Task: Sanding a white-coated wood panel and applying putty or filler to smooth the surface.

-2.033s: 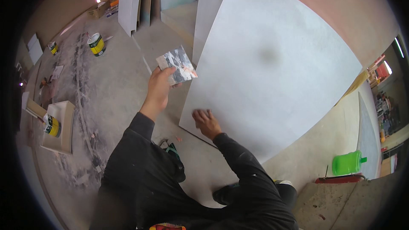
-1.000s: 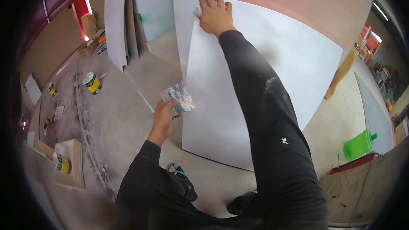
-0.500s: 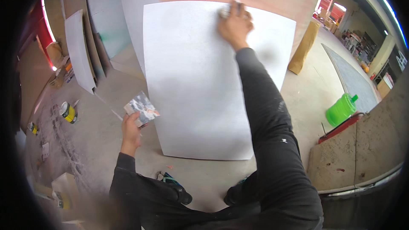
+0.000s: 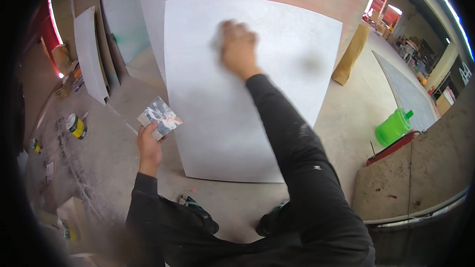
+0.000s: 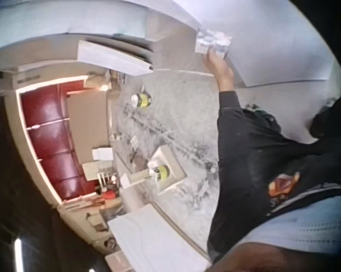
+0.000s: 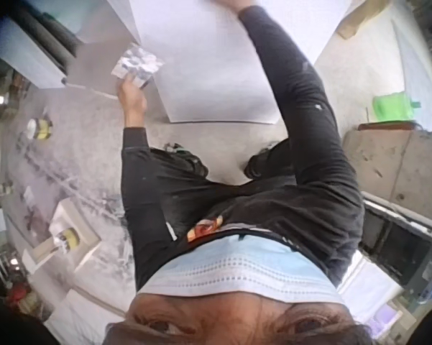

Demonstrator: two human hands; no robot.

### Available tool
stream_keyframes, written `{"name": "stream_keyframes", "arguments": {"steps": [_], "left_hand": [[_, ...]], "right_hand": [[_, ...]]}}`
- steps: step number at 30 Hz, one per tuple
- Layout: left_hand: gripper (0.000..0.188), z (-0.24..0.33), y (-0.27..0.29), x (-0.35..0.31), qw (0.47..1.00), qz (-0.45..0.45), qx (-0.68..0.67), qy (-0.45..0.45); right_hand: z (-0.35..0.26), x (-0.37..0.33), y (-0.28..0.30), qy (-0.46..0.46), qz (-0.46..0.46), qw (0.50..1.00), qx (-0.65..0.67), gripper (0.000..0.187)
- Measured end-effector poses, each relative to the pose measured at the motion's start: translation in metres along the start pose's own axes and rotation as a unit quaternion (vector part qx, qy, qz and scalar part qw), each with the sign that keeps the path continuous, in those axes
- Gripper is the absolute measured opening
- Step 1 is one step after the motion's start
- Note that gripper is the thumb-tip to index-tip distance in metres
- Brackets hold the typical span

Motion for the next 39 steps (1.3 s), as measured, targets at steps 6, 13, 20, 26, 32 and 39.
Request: {"name": "stream_keyframes", "arguments": {"steps": [6, 13, 20, 26, 32, 39], "left_hand": [[0.034, -0.006, -0.013, 0.008, 0.998, 0.048, -0.023, -0.032], [0.034, -0.004, -0.003, 0.008, 0.998, 0.046, 0.007, -0.035], [0.037, -0.001, 0.000, 0.003, 0.999, 0.021, 0.030, -0.030], [0.030, 0.004, -0.007, -0.007, 1.000, 0.005, 0.000, -0.024], [0.029, -0.003, -0.010, -0.005, 1.000, 0.008, -0.020, -0.015], [0.032, -0.001, -0.009, 0.002, 0.999, 0.020, -0.021, -0.041]], "right_hand": [[-0.176, -0.054, -0.106, 0.242, -0.097, 0.965, 0.020, 0.057], [-0.108, -0.003, -0.054, 0.077, -0.004, 0.997, 0.029, 0.054], [0.120, -0.130, 0.062, -0.362, 0.168, 0.909, -0.123, 0.054], [0.154, -0.227, 0.082, -0.469, 0.156, 0.852, -0.173, 0.059], [0.032, -0.130, 0.009, -0.232, 0.101, 0.966, -0.057, 0.064], [-0.209, -0.162, -0.116, 0.225, -0.209, 0.947, 0.088, 0.057]]}}
Point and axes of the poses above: each hand's wrist, its own x-axis towards the middle knuckle, its own y-axis out of the back of the hand, z = x × y, the point moved 7 cm from there along x, towards the middle knuckle, and after that the axes turned 14 degrees about y, right-handed, at the moved point
